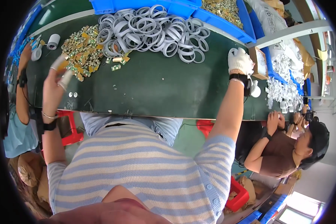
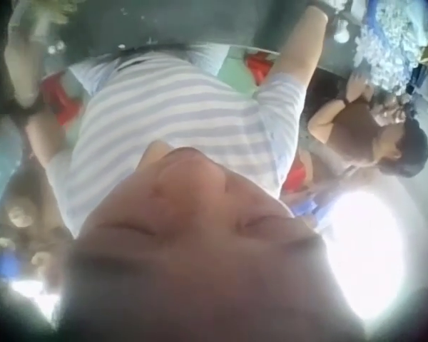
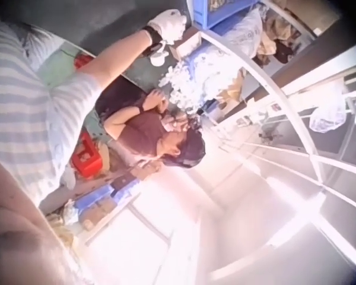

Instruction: Assembling small yellow and grey plastic or electronic components manually at a factory workbench.

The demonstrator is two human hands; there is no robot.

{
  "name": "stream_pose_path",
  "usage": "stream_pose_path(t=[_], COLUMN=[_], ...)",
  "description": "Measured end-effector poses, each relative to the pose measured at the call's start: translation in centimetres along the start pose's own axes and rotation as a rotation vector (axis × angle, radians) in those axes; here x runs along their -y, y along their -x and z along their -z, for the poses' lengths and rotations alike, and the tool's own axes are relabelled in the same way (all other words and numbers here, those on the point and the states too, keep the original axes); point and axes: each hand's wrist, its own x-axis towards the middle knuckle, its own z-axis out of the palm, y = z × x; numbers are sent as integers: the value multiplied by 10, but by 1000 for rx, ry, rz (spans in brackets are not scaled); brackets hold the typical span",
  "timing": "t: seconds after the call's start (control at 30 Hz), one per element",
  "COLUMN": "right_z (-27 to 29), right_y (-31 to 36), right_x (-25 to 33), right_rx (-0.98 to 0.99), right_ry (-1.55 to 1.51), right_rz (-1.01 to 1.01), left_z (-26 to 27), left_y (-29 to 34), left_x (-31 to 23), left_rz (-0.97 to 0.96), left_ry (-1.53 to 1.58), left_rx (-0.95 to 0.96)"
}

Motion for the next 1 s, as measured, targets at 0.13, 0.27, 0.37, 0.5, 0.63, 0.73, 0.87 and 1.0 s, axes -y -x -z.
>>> stream_pose_path(t=[0.13,0.27,0.37,0.5,0.63,0.73,0.87,1.0], right_z=[67,117,106,115,88,72,70,70], right_y=[76,201,244,202,163,159,179,195], right_x=[51,107,135,160,214,229,202,170], right_rx=[-94,418,606,350,-59,-130,-125,-23], right_ry=[-858,-1724,-1712,-1387,-997,-827,-794,-624], right_rz=[-117,129,644,775,885,995,1084,1098], left_z=[-44,-92,-123,-114,-116,-108,-86,-68], left_y=[41,55,56,47,48,54,67,69], left_x=[-41,-71,-87,-75,-51,-49,-44,-43], left_rz=[23,73,115,367,379,435,521,527], left_ry=[419,889,1306,1291,1347,1386,1394,1356], left_rx=[311,650,702,564,523,535,470,498])
